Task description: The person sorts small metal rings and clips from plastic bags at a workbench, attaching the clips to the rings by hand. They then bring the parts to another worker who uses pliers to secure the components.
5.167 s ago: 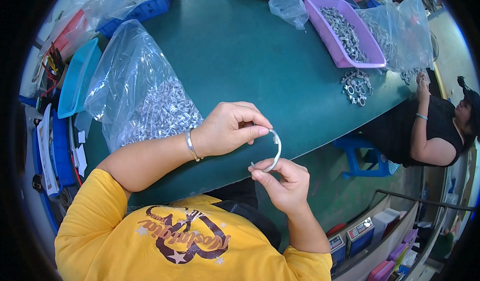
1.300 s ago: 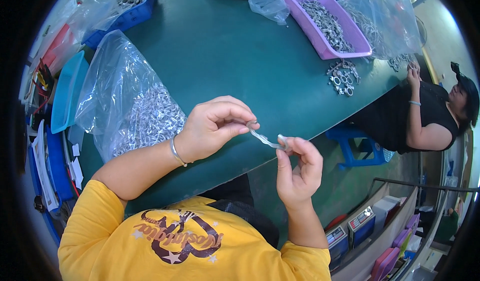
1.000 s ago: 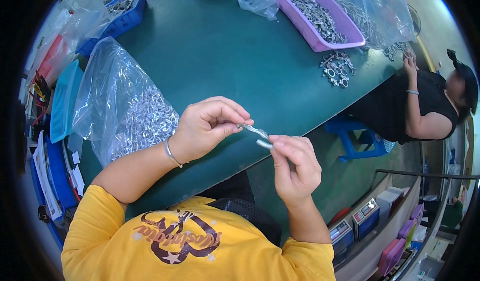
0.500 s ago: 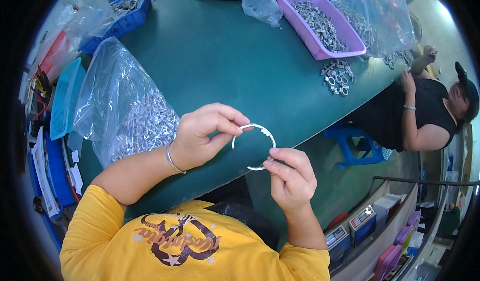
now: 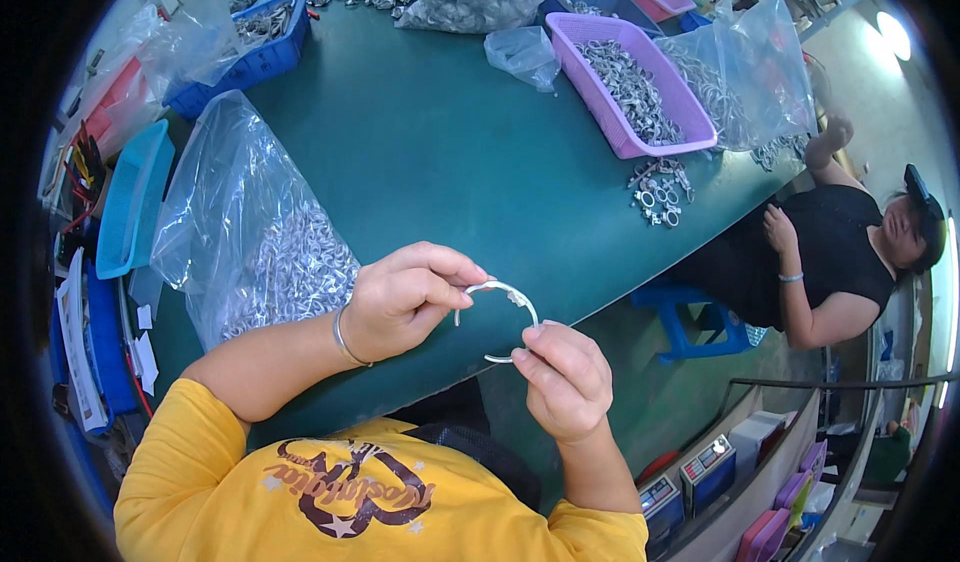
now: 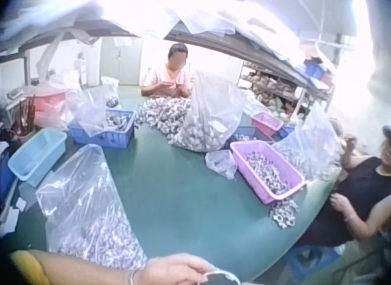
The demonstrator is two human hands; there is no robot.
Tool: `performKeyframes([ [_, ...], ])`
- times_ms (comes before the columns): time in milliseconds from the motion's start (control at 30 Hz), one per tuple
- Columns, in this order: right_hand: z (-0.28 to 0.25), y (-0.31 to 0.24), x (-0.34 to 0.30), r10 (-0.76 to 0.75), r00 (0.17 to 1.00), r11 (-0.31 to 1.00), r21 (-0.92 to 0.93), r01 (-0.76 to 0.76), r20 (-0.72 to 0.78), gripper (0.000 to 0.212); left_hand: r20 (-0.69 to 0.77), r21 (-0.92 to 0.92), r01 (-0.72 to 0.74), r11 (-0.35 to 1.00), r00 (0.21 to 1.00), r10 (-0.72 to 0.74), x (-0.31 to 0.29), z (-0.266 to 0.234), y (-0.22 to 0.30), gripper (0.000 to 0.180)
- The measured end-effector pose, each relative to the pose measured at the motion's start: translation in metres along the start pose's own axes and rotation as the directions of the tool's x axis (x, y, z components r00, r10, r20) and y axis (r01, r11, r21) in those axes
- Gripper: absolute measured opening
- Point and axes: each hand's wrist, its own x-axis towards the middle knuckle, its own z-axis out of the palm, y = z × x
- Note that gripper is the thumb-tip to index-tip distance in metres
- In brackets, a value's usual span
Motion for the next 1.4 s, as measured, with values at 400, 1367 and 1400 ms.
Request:
performKeyframes([
  [400,0.000,0.021,-0.011,0.562,0.823,0.792,0.337,-0.508,-0.081,0.015,0.129,0.161,-0.032,0.987,0.992,0.011,0.007,0.002,0.001,0.020],
  [1367,-0.104,0.278,-0.042,0.845,-0.397,0.217,0.909,-0.355,-0.358,0.015,0.117,0.185,0.009,0.983,0.993,-0.031,0.008,-0.001,0.000,0.016],
  [1400,-0.107,0.282,-0.044,0.835,-0.412,0.227,0.910,-0.347,-0.365,0.015,0.118,0.186,0.010,0.983,0.992,-0.032,0.009,0.000,-0.001,0.016],
])
